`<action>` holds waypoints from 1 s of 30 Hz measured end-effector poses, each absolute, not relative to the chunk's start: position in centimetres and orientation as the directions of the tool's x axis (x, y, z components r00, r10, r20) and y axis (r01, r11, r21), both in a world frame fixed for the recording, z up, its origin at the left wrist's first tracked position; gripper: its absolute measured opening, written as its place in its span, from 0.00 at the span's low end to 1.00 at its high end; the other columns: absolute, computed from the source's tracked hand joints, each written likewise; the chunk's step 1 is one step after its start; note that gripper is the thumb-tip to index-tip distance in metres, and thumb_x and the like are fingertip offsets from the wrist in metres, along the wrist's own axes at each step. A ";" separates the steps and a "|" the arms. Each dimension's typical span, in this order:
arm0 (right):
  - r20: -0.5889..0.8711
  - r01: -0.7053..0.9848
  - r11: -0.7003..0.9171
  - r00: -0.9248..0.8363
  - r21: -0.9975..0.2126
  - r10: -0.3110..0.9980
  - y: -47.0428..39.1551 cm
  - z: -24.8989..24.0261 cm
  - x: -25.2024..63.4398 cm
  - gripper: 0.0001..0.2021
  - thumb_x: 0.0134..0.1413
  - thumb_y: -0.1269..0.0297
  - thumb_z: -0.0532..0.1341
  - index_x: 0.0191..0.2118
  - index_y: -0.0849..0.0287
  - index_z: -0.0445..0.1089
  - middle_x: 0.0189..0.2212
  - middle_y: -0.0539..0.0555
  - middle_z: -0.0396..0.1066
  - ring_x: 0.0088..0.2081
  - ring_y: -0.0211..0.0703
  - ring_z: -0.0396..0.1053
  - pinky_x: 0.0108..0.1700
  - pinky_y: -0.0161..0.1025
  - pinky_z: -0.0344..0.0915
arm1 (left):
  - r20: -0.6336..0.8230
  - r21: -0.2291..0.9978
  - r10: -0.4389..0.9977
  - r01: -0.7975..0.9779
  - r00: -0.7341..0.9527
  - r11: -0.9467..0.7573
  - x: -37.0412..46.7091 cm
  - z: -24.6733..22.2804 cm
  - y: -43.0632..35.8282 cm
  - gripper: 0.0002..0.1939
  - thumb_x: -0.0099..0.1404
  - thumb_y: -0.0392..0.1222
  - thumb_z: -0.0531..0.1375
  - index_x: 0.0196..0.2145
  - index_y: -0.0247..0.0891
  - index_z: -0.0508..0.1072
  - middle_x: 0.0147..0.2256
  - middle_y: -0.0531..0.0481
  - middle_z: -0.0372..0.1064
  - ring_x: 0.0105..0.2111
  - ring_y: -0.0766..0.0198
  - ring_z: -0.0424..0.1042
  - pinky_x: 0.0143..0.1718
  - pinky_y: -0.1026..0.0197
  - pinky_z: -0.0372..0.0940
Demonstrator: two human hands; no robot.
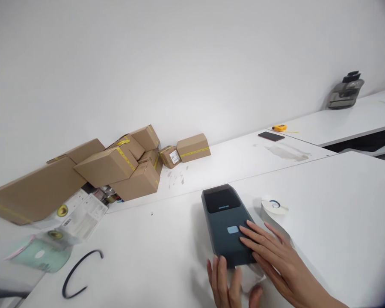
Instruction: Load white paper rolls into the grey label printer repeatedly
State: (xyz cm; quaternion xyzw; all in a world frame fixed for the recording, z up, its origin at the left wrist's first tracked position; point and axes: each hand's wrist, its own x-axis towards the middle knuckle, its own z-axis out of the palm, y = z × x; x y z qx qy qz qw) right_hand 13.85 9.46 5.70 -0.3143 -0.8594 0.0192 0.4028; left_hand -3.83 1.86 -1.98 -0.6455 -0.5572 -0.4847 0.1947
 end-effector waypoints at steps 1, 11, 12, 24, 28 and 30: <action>0.681 0.552 0.801 -0.496 -0.232 0.538 9.2 6.0 13.9 0.29 0.62 0.72 0.55 0.67 0.47 0.57 0.61 0.52 0.67 0.64 0.53 0.61 0.63 0.59 0.60 | 0.844 0.266 0.531 0.916 -0.072 -0.300 -4.2 -1.6 2.4 0.31 0.62 0.52 0.65 0.60 0.42 0.66 0.57 0.35 0.69 0.63 0.44 0.62 0.61 0.38 0.60; 0.684 0.656 0.750 -0.512 -0.078 0.519 8.3 6.4 13.4 0.27 0.63 0.66 0.56 0.67 0.58 0.58 0.63 0.54 0.64 0.64 0.48 0.61 0.64 0.44 0.59 | 0.859 0.129 0.508 0.929 0.070 -0.346 -5.5 0.1 5.5 0.24 0.69 0.32 0.50 0.61 0.38 0.64 0.56 0.41 0.70 0.67 0.50 0.53 0.68 0.38 0.46; 0.693 0.651 0.751 -0.493 -0.107 0.526 8.4 6.2 13.3 0.27 0.63 0.65 0.56 0.66 0.57 0.59 0.63 0.53 0.65 0.64 0.48 0.62 0.63 0.44 0.60 | 0.864 0.162 0.502 0.930 0.028 -0.331 -5.3 -0.3 5.6 0.23 0.69 0.34 0.51 0.60 0.41 0.65 0.56 0.42 0.70 0.68 0.49 0.52 0.67 0.36 0.46; 0.710 0.493 0.720 -0.256 -0.488 0.657 9.0 2.0 12.1 0.18 0.69 0.59 0.48 0.57 0.49 0.69 0.58 0.52 0.70 0.60 0.52 0.64 0.61 0.52 0.61 | 0.854 0.298 0.506 0.911 -0.121 -0.286 -4.6 -2.3 6.3 0.17 0.69 0.38 0.51 0.52 0.52 0.70 0.48 0.46 0.74 0.64 0.50 0.59 0.65 0.30 0.43; 0.672 0.405 0.687 -0.207 -0.603 0.711 9.7 1.6 12.4 0.21 0.70 0.52 0.45 0.52 0.47 0.72 0.56 0.52 0.72 0.61 0.54 0.63 0.61 0.55 0.61 | 0.786 0.477 0.574 0.817 -0.230 -0.326 -4.5 -1.3 5.0 0.17 0.67 0.43 0.55 0.53 0.53 0.70 0.54 0.44 0.71 0.64 0.46 0.58 0.63 0.32 0.50; 0.626 0.351 0.654 -0.207 -0.670 0.752 10.3 1.4 12.8 0.26 0.70 0.47 0.41 0.49 0.46 0.74 0.52 0.52 0.75 0.59 0.55 0.66 0.59 0.57 0.63 | 0.616 0.709 0.686 0.652 -0.387 -0.270 -4.6 -0.6 3.1 0.17 0.63 0.50 0.60 0.49 0.50 0.74 0.55 0.41 0.70 0.62 0.42 0.61 0.59 0.36 0.58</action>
